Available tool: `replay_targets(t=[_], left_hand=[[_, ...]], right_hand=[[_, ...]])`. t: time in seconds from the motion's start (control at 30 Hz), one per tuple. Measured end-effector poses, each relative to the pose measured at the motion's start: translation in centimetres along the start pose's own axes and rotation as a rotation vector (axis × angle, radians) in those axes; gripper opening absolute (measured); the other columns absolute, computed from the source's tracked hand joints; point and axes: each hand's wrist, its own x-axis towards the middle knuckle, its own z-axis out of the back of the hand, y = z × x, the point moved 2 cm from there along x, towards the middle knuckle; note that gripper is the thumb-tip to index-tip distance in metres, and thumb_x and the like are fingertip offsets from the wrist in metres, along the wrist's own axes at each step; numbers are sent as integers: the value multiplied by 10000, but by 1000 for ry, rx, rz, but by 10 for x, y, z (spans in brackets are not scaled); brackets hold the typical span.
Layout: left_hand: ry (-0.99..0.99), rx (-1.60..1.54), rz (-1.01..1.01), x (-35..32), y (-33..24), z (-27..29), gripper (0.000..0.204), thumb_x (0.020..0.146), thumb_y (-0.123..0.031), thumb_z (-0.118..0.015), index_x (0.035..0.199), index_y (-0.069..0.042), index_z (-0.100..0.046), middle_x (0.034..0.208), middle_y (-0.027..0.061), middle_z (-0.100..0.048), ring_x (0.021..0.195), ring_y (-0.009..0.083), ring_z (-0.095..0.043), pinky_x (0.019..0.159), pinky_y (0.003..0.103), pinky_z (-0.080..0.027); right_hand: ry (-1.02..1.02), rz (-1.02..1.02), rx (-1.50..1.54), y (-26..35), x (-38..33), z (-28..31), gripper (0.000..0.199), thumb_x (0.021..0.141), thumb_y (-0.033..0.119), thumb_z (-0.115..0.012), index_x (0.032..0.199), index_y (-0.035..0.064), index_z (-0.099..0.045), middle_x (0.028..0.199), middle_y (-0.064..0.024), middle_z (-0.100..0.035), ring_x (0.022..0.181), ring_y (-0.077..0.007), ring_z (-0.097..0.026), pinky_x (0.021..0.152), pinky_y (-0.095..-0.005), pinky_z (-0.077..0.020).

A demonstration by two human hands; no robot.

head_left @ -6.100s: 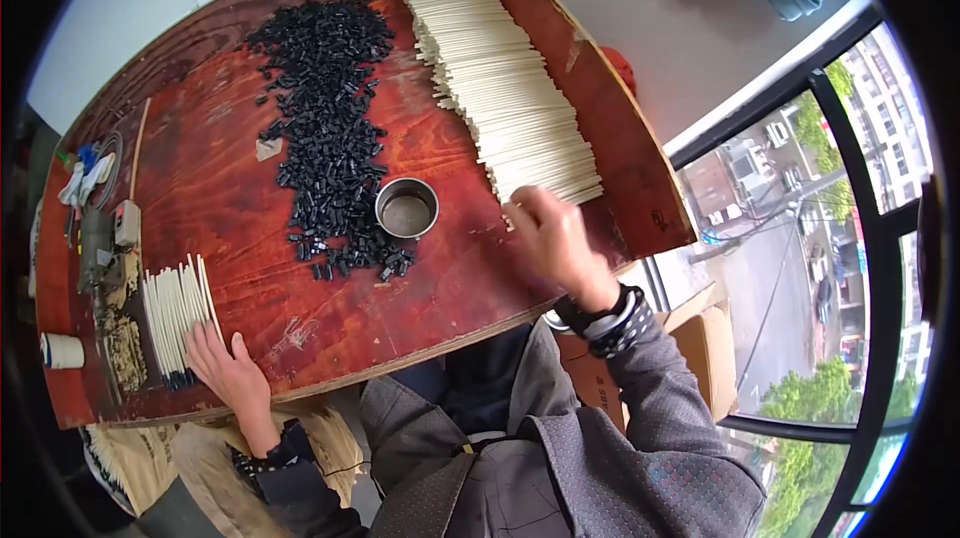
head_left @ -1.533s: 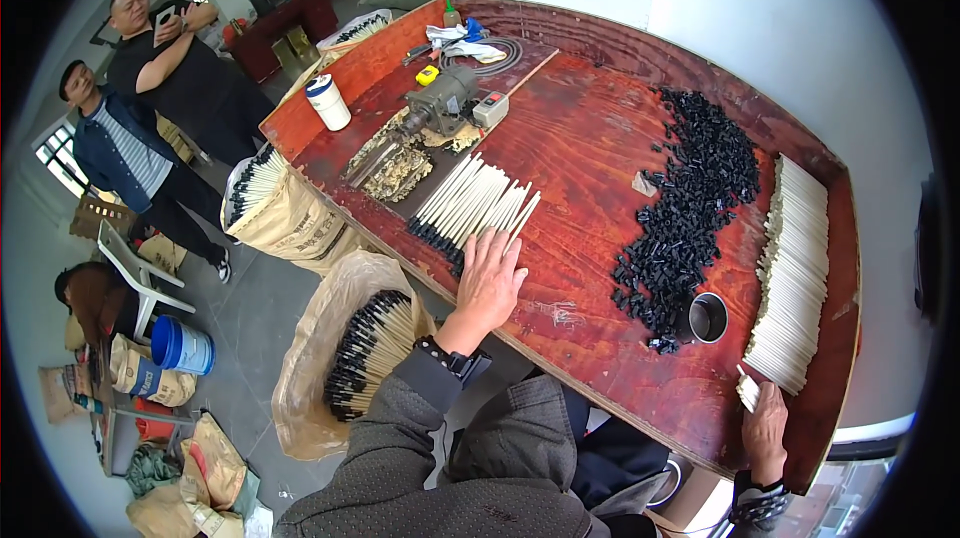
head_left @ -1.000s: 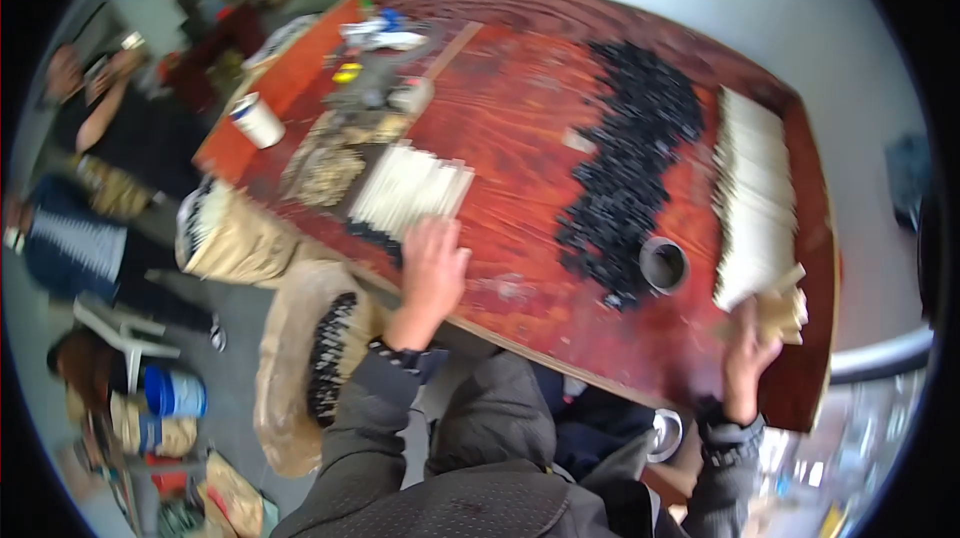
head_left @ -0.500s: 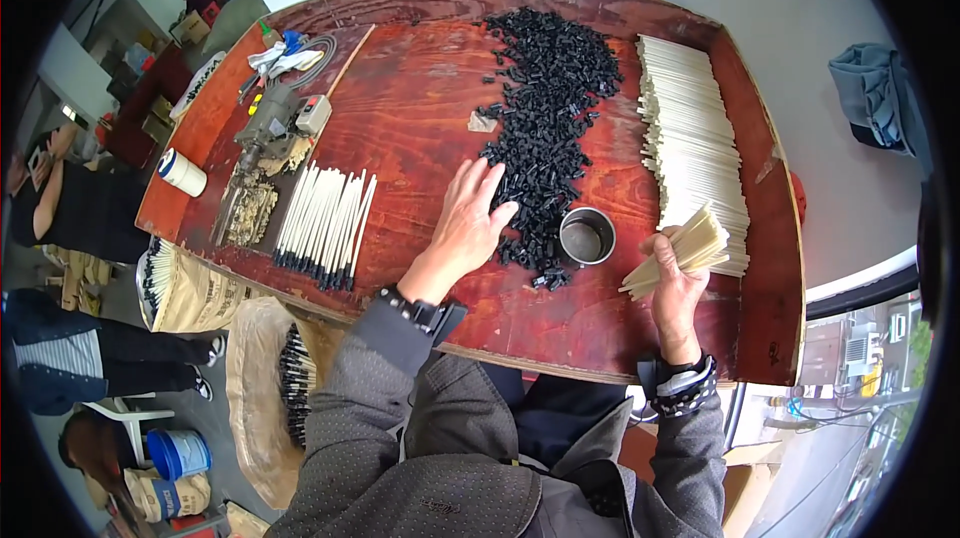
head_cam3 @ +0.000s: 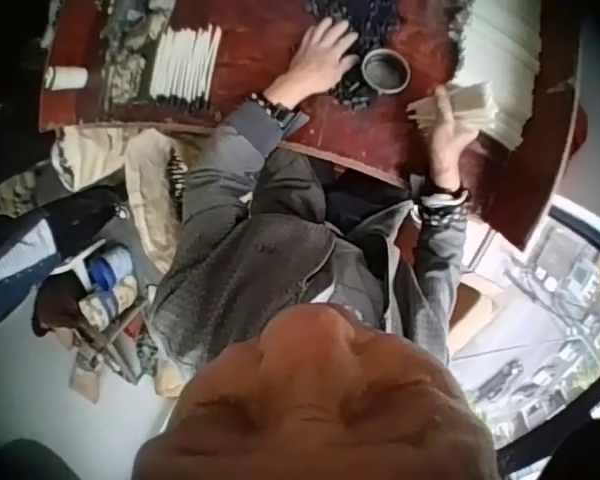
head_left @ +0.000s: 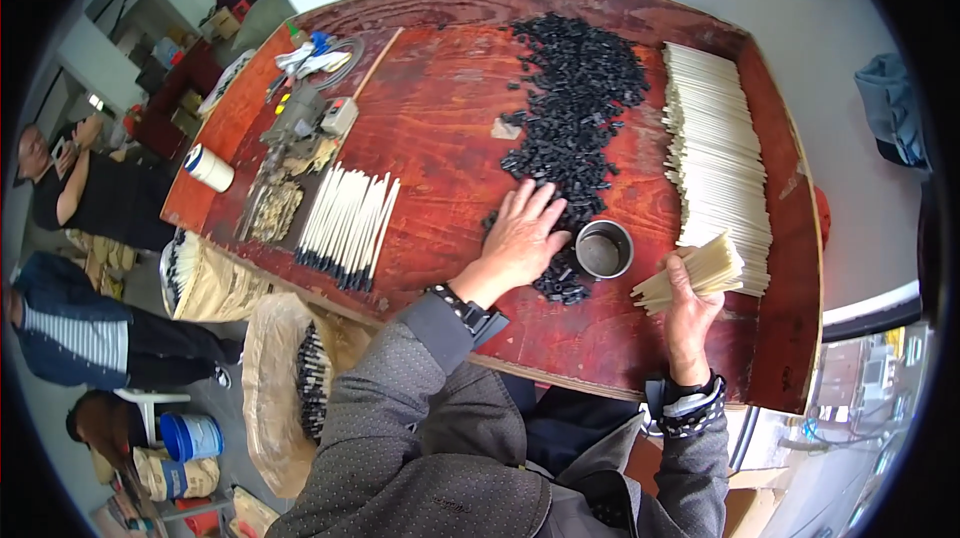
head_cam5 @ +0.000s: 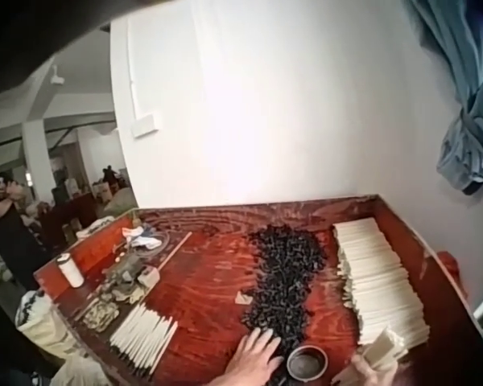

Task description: The person picks up a bundle of sticks, dips the end of a single stick into a container, and fits a black cap onto it by hand. They place the finished stick on the table and repeat the process for the remaining sticks.

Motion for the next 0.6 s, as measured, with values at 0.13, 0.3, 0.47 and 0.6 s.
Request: replay_targets(t=[0.13, 0.3, 0.47, 0.6], left_hand=[[-20, -3, -9, -12, -10, 1, 556, 1001, -357, -577, 1458, -51, -503, 1593, 173, -365, 1501, 405, -249, 1218, 553, -227], [-4, 16, 15, -17, -12, 3, 577, 1005, -363, -565, 1479, -46, -475, 1600, 176, -349, 1505, 404, -240, 1221, 561, -212], [42, -20, 9, -22, -18, 3, 604, 1009, -361, -559, 1498, -28, -437, 1615, 174, -316, 1512, 402, -219, 1233, 561, -173], [27, -55, 2, -30, -22, 1, 607, 1001, -354, -572, 1490, -18, -447, 1607, 181, -324, 1507, 409, -229, 1228, 572, -175]], right_hand=[[29, 76, -106, -4, 0, 4, 120, 965, 108, -709, 1055, 37, -672, 904, -27, -675, 836, -121, -625, 749, -278, -503], [36, 84, -51, -11, 0, 7, 125, 976, 110, -696, 1074, 36, -672, 932, -29, -674, 831, -120, -627, 746, -269, -506], [55, -13, -88, 0, -4, 4, 105, 991, 134, -678, 1040, 49, -642, 917, -19, -645, 809, -110, -599, 724, -261, -489], [52, 170, -129, -8, -2, 3, 120, 985, 158, -697, 1013, 52, -647, 829, -2, -618, 644, -91, -552, 527, -244, -447]])
